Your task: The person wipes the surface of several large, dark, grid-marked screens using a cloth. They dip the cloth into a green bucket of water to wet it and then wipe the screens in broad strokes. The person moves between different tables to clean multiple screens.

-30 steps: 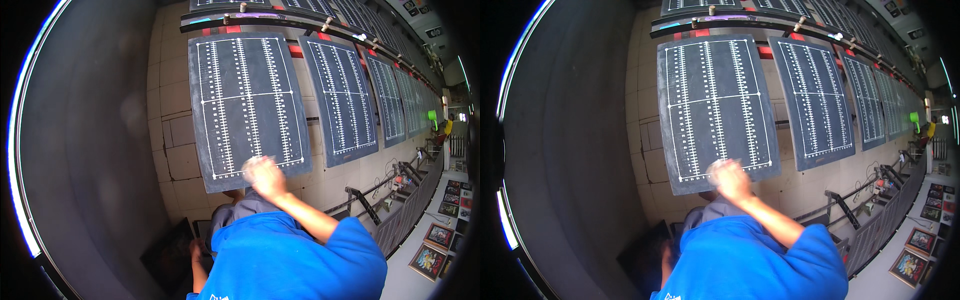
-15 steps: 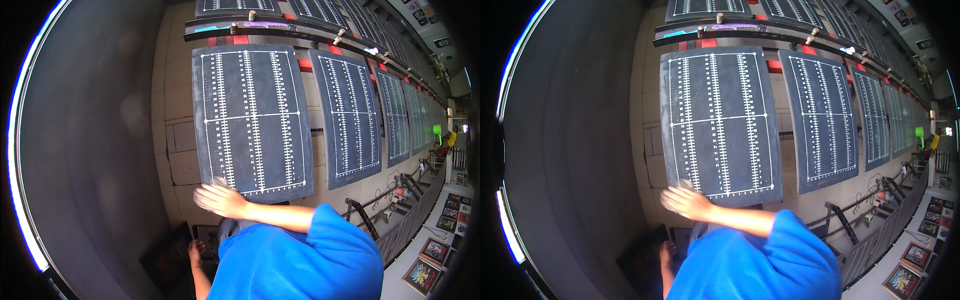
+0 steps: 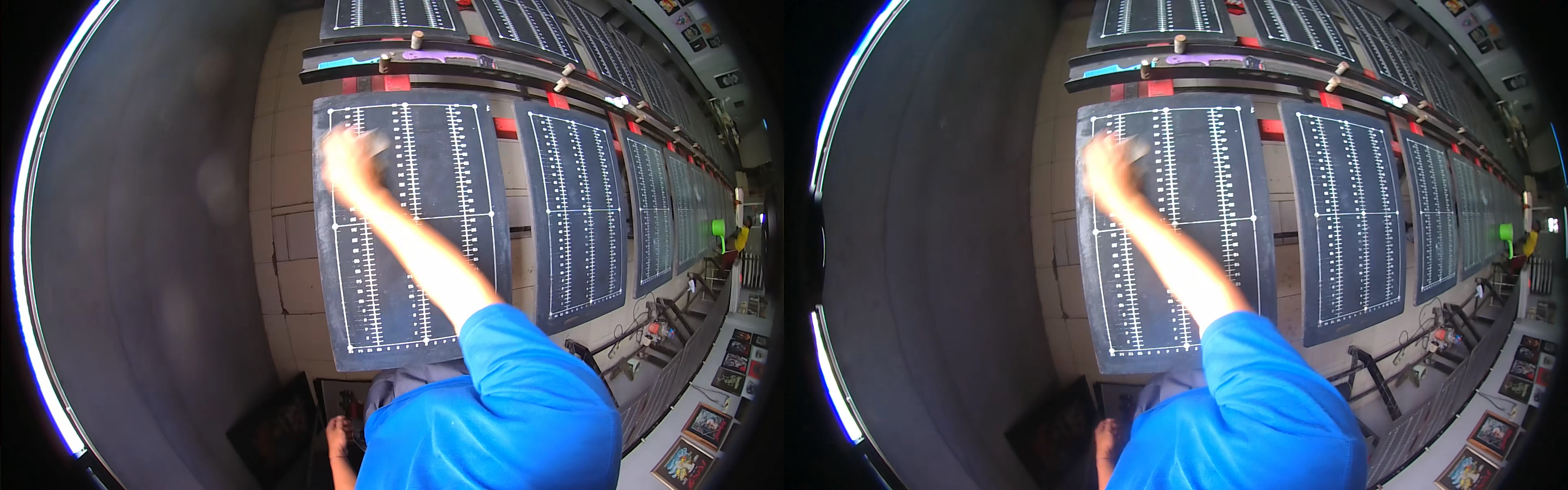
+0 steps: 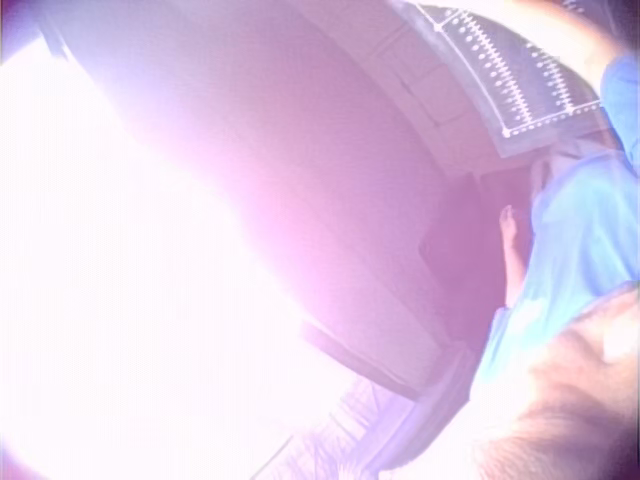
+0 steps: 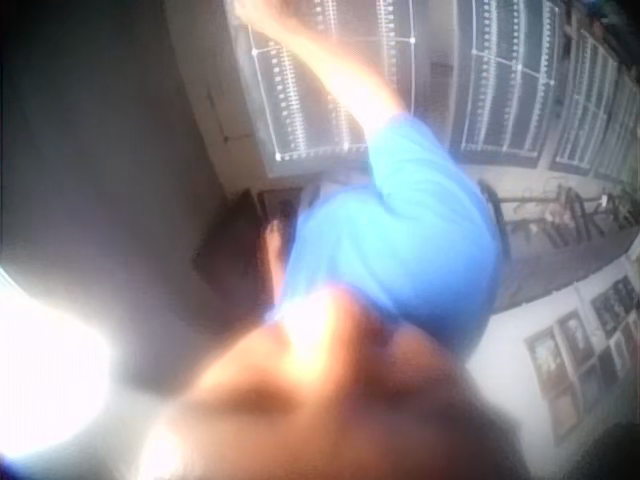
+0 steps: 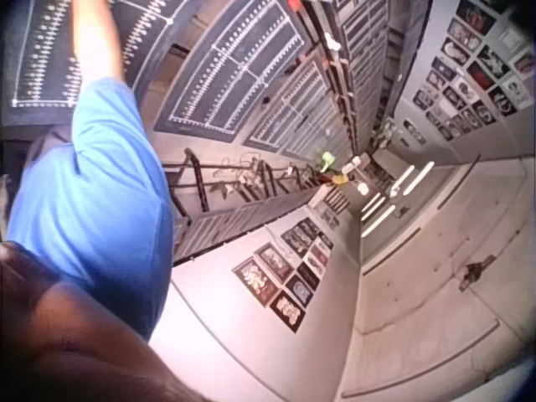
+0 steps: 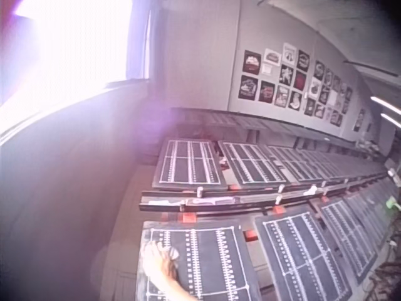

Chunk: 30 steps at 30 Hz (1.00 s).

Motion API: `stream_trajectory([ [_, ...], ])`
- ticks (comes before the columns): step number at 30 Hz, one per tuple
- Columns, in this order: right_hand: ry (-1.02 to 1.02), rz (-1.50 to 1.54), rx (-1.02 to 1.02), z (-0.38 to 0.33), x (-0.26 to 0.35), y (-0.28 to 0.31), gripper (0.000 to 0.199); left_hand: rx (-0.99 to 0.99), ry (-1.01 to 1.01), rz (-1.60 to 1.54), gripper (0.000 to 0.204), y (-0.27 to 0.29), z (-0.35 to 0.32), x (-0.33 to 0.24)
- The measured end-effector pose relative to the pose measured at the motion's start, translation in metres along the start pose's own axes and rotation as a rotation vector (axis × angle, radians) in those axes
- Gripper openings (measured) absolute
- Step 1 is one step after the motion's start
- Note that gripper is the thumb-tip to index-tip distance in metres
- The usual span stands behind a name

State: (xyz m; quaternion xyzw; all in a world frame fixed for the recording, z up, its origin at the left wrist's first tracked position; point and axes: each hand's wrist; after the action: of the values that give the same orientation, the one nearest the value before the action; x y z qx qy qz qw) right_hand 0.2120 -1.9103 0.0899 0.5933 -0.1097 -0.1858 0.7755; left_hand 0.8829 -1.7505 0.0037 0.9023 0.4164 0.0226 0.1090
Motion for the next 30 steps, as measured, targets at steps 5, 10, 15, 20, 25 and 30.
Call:
stream_trajectory([
  [5, 0.584, 0.733, -0.017, -0.178, 0.098, 0.055, 0.046, -0.130, -0.081, -0.111, 0.036, 0.010, 0.014, -0.051],
  [10, 0.220, -0.011, 0.193, -0.235, -0.065, 0.070, 0.036, -0.036, 0.189, -0.279, 0.031, 0.009, 0.032, 0.089],
  [15, -0.445, -0.217, -0.178, -0.127, -0.245, -0.036, 0.045, -0.047, 0.207, -0.161, 0.030, -0.034, -0.027, 0.107],
  [20, -0.434, -0.242, -0.157, 0.054, -0.166, -0.115, 0.046, -0.027, 0.121, -0.129, 0.030, -0.033, -0.047, 0.075],
  [25, -0.113, 0.438, -0.414, 0.111, -0.008, -0.086, 0.050, -0.093, 0.039, -0.198, 0.028, -0.022, -0.042, 0.056],
  [30, 0.258, 0.264, -0.182, -0.036, 0.068, -0.036, 0.052, -0.061, -0.028, -0.190, 0.027, -0.028, -0.040, 0.017],
])
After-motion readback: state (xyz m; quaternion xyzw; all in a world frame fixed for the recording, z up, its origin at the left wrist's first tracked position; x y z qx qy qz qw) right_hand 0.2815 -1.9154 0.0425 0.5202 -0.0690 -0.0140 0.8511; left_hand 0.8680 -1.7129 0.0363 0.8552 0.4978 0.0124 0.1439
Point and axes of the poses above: each hand's wrist, its own z-axis towards the middle knuckle, its own y-axis out of the back of the hand, x = y × z, and after that the axes turned 15 degrees about y, right-handed
